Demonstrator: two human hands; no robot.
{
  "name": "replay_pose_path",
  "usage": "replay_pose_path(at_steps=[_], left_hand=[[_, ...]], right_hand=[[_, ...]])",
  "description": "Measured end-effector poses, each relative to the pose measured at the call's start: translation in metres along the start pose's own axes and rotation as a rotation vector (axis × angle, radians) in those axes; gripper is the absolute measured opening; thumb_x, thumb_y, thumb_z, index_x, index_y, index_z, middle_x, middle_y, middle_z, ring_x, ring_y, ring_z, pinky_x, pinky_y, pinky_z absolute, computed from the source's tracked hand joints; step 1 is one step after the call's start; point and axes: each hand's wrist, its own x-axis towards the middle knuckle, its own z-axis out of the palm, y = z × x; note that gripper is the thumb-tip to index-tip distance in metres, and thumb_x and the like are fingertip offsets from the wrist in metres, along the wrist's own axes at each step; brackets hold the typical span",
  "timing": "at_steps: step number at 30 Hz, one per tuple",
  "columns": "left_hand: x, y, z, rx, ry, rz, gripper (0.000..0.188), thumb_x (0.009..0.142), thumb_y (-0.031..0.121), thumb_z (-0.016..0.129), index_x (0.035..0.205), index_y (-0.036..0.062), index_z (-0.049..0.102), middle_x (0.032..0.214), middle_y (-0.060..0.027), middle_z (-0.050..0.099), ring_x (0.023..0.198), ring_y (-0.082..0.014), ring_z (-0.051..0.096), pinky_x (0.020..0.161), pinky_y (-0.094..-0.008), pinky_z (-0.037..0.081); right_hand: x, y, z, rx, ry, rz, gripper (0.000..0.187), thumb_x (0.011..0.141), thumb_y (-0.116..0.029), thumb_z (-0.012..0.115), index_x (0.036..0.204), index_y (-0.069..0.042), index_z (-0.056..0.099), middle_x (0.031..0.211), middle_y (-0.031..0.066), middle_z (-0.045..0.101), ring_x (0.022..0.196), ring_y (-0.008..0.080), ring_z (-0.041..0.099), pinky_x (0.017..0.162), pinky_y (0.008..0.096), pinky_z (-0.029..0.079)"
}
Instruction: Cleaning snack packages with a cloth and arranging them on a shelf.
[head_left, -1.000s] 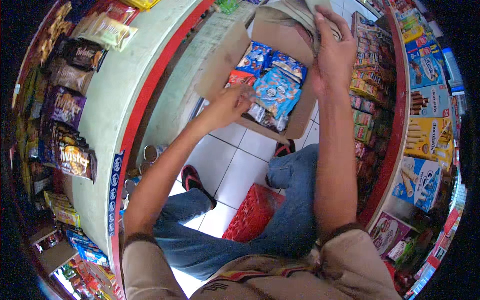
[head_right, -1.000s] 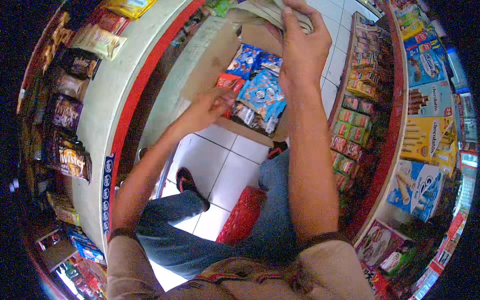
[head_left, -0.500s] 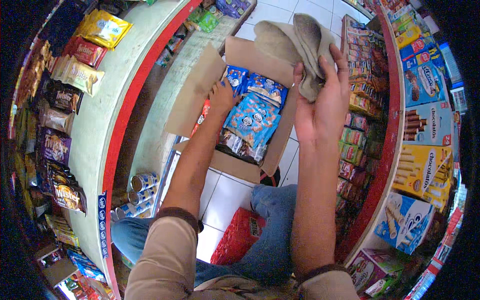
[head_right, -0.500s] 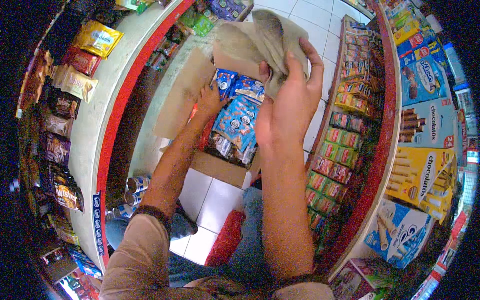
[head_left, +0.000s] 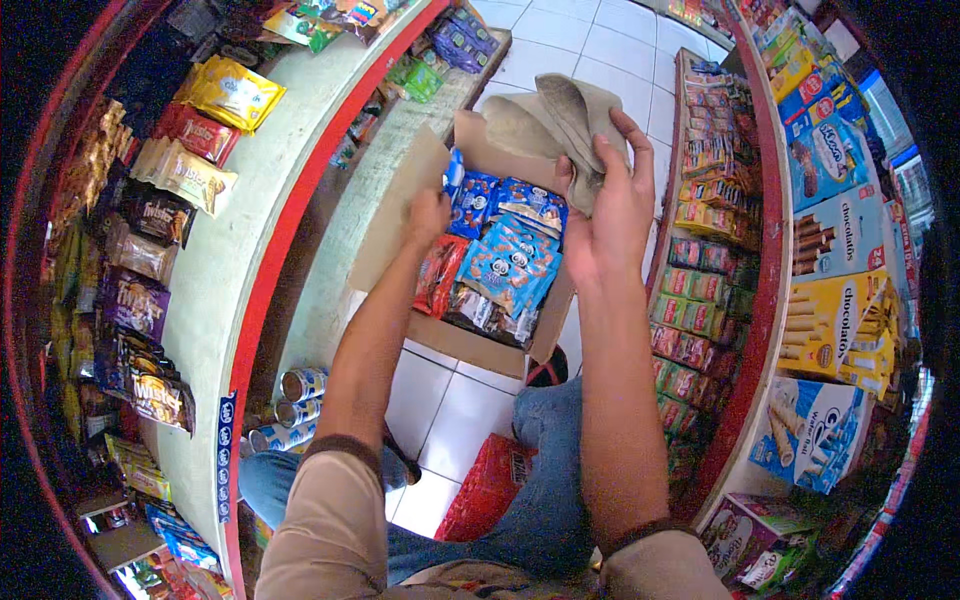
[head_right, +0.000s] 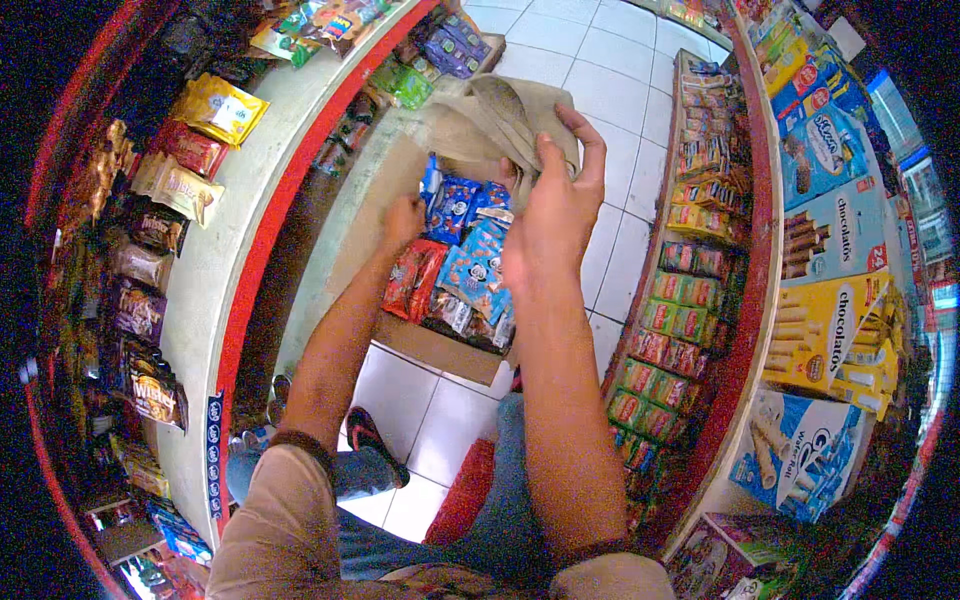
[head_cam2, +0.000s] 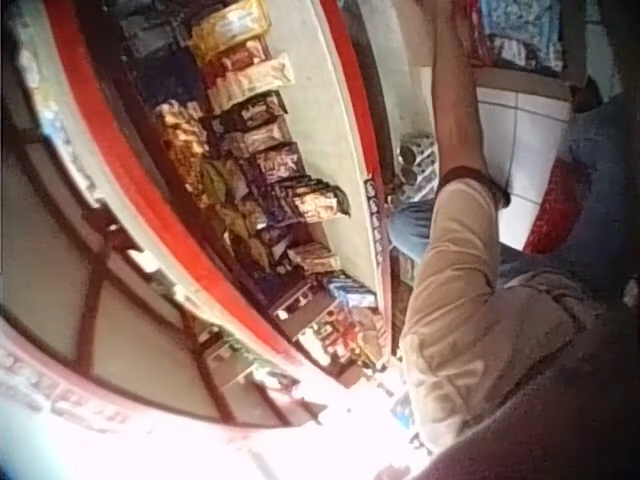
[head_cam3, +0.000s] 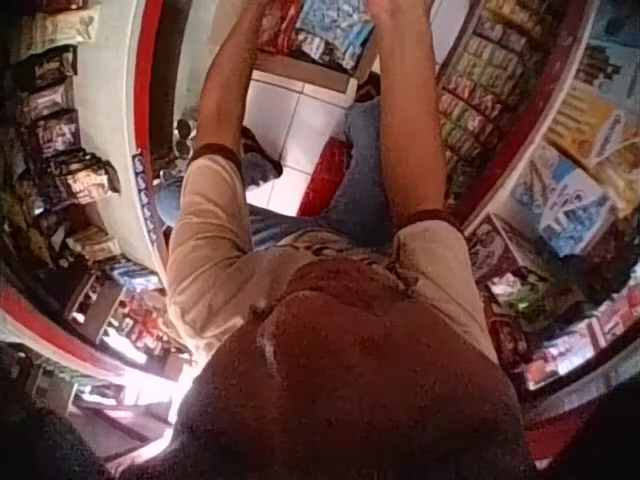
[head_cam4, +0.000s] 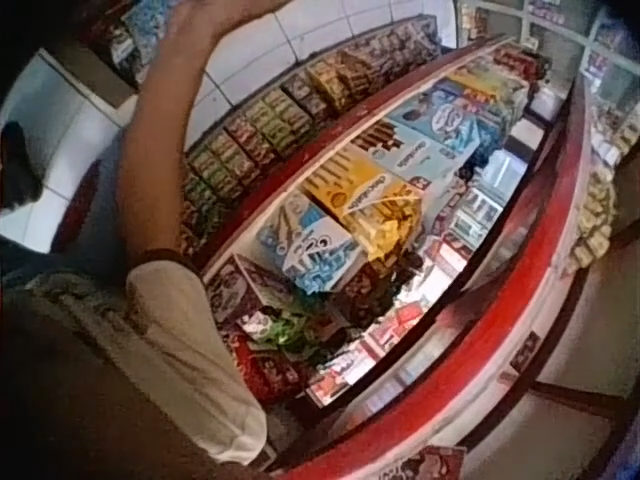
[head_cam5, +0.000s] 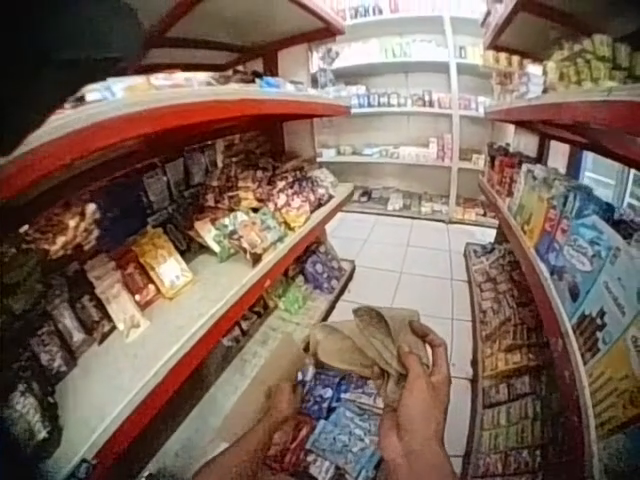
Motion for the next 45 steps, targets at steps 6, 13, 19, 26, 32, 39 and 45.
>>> replay_pose_path(at_steps=[6,13,19,26,32,39,45], left_hand=[[-0.086,0.035,-0.148,-1.564,-0.277,-0.343,0.033,0.105,0.021,0.055,0.132,0.0011,0.057,0.129,-0.0095,0.065,0.121,-0.0193,0.061,0.108,-0.0408,0.046],[-0.229,0.002,-0.275,-1.664,0.004,-0.343,0.038,0.107,0.018,0.052,0.14,-0.0007,0.049,0.134,-0.0101,0.062,0.124,-0.0201,0.06,0.11,-0.0401,0.045],[-0.266,-0.025,-0.286,-1.66,0.116,-0.279,0.04,0.106,0.015,0.051,0.142,-0.0013,0.046,0.136,-0.0122,0.06,0.125,-0.021,0.058,0.11,-0.0395,0.045],[-0.278,-0.046,-0.295,-1.395,0.256,-0.408,0.044,0.098,0.011,0.067,0.135,-0.0029,0.047,0.125,-0.0122,0.065,0.11,-0.0173,0.065,0.096,-0.0359,0.054],[-0.286,-0.054,-0.322,-1.413,0.237,-0.387,0.041,0.1,0.019,0.066,0.132,-0.0028,0.05,0.121,-0.0108,0.068,0.109,-0.0179,0.066,0.098,-0.0369,0.053],[-0.286,-0.067,-0.317,-1.359,0.431,-0.521,0.05,0.108,0.046,0.044,0.121,0.0004,0.061,0.118,-0.0099,0.068,0.112,-0.0186,0.064,0.101,-0.0396,0.049],[-0.28,-0.063,-0.324,-1.713,0.626,-0.426,0.037,0.108,0.035,0.049,0.12,0.0022,0.061,0.118,-0.0088,0.068,0.11,-0.0176,0.065,0.101,-0.0374,0.05]], right_hand=[[-0.003,0.012,-0.005,-0.2,0.004,-0.054,0.046,0.098,-0.007,0.06,0.142,-0.009,0.049,0.126,0.0154,0.062,0.107,0.022,0.064,0.085,0.0359,0.056],[-0.082,0.072,0.036,-0.733,-0.523,0.062,0.052,0.098,-0.021,0.064,0.142,0.003,0.051,0.129,0.0179,0.063,0.123,0.0228,0.057,0.105,0.0343,0.043],[-0.166,0.109,0.058,-0.644,-0.905,0.471,0.046,0.099,-0.027,0.067,0.131,0.004,0.058,0.12,0.0135,0.067,0.112,0.0165,0.06,0.098,0.0311,0.047],[-0.174,0.125,0.076,-0.696,-1.205,0.456,0.044,0.091,-0.023,0.078,0.126,0.0,0.063,0.109,0.0042,0.071,0.1,0.0096,0.063,0.088,0.0283,0.051],[-0.175,0.128,0.092,-0.724,-1.234,0.571,0.05,0.089,-0.025,0.08,0.127,0.003,0.062,0.111,0.0076,0.071,0.101,0.0118,0.063,0.09,0.028,0.051],[-0.164,0.13,0.085,-0.793,-1.408,0.508,0.053,0.089,-0.027,0.079,0.13,0.003,0.061,0.112,0.0078,0.071,0.101,0.0133,0.064,0.091,0.0291,0.051],[-0.153,0.125,0.088,-0.895,-1.018,0.441,0.05,0.095,-0.027,0.072,0.134,0.001,0.062,0.122,0.0151,0.07,0.11,0.0188,0.064,0.098,0.0336,0.049]])
